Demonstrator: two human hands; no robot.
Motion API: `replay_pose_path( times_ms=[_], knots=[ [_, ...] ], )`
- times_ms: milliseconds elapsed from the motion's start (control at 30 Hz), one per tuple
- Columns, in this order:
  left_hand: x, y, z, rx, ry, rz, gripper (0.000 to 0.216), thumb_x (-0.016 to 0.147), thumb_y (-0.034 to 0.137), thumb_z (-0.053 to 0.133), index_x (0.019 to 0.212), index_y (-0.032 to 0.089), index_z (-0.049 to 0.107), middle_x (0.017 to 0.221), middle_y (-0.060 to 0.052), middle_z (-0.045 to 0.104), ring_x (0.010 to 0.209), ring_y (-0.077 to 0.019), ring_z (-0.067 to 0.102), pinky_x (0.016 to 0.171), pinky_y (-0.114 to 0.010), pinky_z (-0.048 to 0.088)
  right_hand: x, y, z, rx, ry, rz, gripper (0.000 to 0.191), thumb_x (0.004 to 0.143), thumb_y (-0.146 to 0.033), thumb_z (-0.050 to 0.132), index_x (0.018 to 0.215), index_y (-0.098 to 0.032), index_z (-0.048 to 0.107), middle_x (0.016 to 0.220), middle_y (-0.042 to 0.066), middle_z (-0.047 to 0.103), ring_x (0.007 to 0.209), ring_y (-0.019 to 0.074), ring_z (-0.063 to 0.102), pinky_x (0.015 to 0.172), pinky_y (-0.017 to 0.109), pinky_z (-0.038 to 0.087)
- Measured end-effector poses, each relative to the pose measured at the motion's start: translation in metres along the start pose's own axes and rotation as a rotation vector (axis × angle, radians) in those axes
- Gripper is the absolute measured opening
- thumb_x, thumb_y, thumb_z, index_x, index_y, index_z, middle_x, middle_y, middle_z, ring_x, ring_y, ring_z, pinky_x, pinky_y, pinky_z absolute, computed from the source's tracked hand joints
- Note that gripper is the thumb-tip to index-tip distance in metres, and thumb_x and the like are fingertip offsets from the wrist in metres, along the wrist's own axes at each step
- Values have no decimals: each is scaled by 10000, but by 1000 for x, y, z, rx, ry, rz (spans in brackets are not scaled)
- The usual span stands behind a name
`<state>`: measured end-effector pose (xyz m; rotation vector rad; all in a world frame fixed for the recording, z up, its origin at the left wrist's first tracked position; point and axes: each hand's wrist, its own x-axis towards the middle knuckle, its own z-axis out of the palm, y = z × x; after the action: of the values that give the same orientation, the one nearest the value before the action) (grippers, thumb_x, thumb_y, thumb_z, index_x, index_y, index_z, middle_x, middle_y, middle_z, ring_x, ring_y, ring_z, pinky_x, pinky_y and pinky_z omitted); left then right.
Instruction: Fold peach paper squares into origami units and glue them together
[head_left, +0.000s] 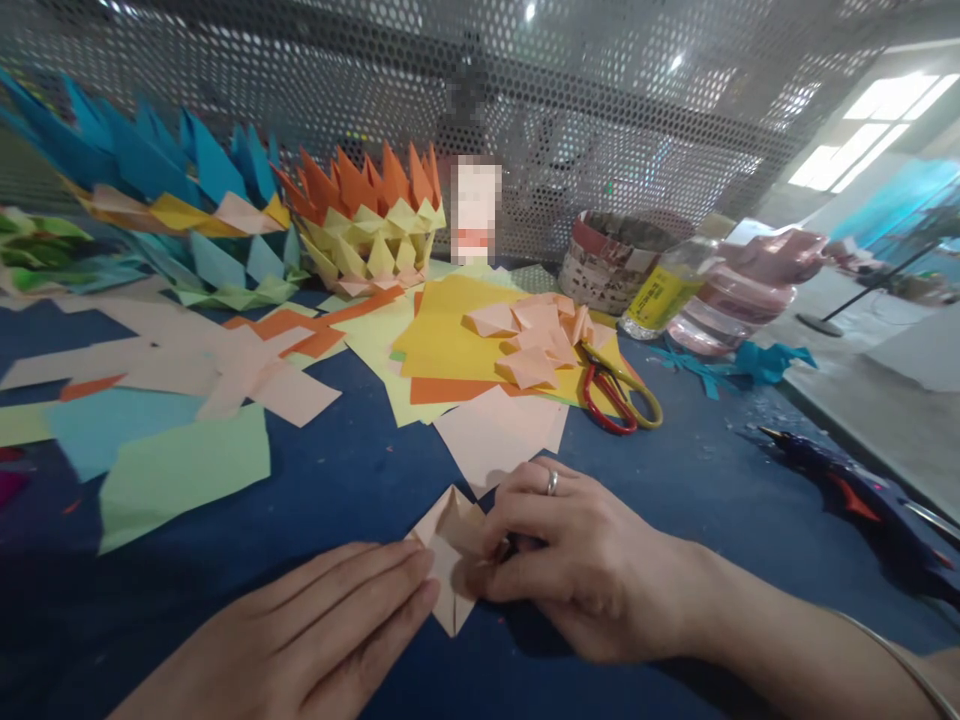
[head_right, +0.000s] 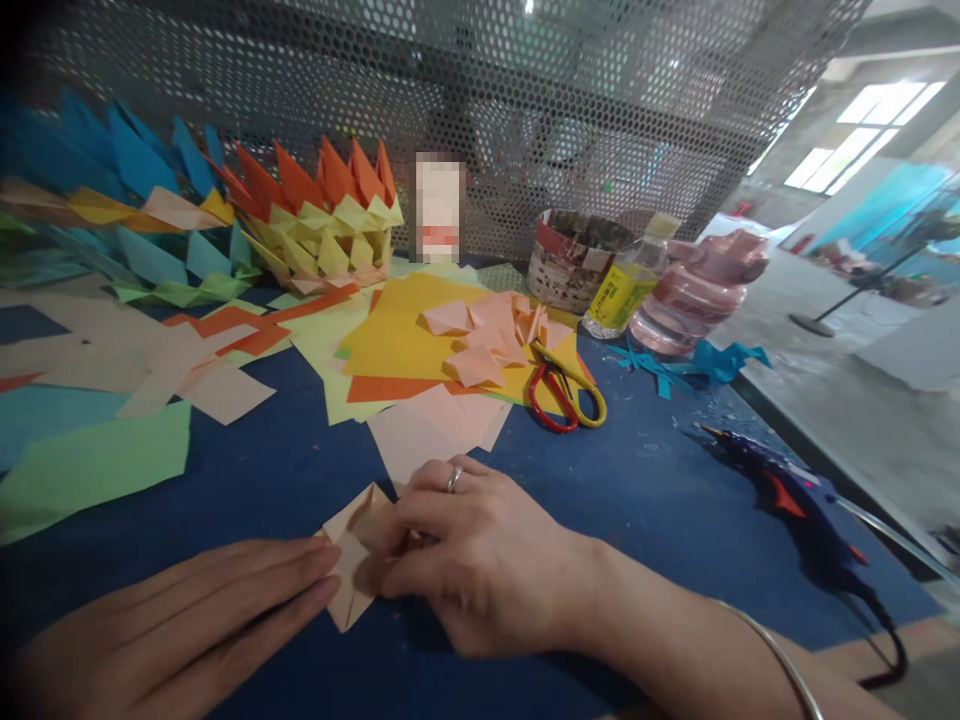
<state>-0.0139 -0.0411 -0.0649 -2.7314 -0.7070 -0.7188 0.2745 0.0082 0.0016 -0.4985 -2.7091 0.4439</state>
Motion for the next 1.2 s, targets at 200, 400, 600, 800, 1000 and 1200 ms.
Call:
replay_pose_path(
  times_ms=[200,400,600,800,1000,1200],
  knots=[
    [6,3,-1,-84,48,-87,533,906,12,424,1326,238,663,1275,29,768,1225,-109,693,1214,-228,400,5,-8,-2,44,254,261,221,904,-75,535,1024,-184,684,1014,85,715,929,216,629,864,380,509],
    [6,-1,-10,-117,-6,-245,487,995,185,422,1452,259,573,1381,4,707,1196,-134,710,1050,-181,535,8,-10,6,53,130,475,112,969,-297,684,970,-188,657,984,59,674,917,225,620,859,392,453],
    [17,-13,-16,-198,54,-392,353,1041,193,470,1360,263,606,1349,-10,708,1206,-140,714,1026,-163,545,9,-11,11,63,138,441,111,926,-184,729,876,-188,630,911,25,665,878,200,608,841,361,428],
    [25,-29,-13,-561,26,-612,250,1030,352,548,1203,298,721,1261,-23,754,1160,-202,740,970,-261,612,9,-11,11,114,218,389,121,941,-124,694,849,-182,642,883,25,673,836,178,605,783,312,441],
    [43,-25,-20,-866,-94,-787,312,1053,441,528,1240,264,703,1140,-34,813,982,-190,807,811,-211,651,8,-14,10,289,337,446,105,973,-181,675,871,-192,652,886,29,721,848,174,654,801,291,484],
    [59,-21,-22,-947,-147,-735,195,978,432,642,959,274,756,871,54,815,790,-156,798,696,-188,627,10,-15,11,435,371,525,86,916,-215,767,905,-207,682,829,-12,723,767,151,660,734,268,497]
  ],
)
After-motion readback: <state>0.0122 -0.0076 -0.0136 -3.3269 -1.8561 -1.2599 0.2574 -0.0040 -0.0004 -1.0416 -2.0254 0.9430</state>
